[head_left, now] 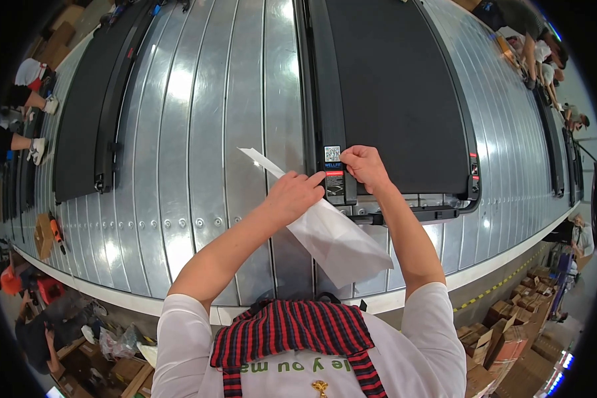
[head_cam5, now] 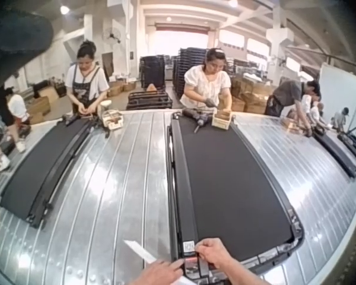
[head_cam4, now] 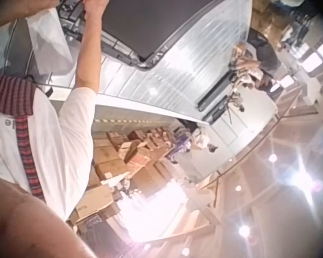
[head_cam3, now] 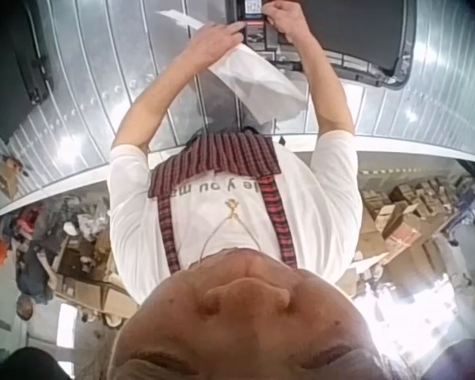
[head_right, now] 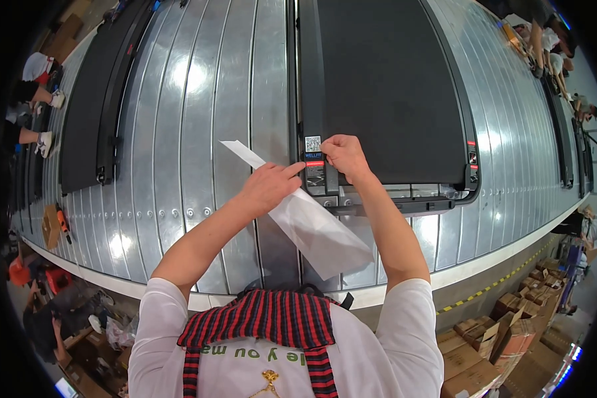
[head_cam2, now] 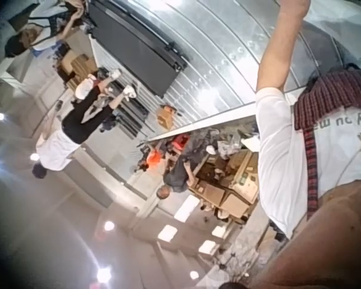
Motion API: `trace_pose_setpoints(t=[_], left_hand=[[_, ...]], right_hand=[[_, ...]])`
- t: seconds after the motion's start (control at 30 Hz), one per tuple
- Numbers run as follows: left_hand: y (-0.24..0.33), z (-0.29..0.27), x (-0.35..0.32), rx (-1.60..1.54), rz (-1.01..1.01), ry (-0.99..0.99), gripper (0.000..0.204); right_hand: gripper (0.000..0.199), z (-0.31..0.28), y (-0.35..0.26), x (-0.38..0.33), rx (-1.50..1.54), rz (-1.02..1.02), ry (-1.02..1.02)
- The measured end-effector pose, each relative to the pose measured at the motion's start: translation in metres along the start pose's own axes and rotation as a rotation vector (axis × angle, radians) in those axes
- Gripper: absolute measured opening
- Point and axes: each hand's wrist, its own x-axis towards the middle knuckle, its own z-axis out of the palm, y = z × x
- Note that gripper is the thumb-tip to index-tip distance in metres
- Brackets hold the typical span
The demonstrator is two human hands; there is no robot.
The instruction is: Applying identification and warning labels to treadmills on a factory assembly line.
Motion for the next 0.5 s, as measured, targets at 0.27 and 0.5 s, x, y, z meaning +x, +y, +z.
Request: trace_pose_setpoints(t=[0.27,0.5], left_hand=[[0.000,-0.001,0.011,-0.036,-0.014,-0.019,0.007],[-0.003,0.002,0.017,0.002,0.008,-0.013,0.006]], right_hand=[[0.010,0.003,0.008,0.002,-0.040,-0.074,0.067],[0.010,0.006,0.014,0.009,-0.085,-0.112,0.126]])
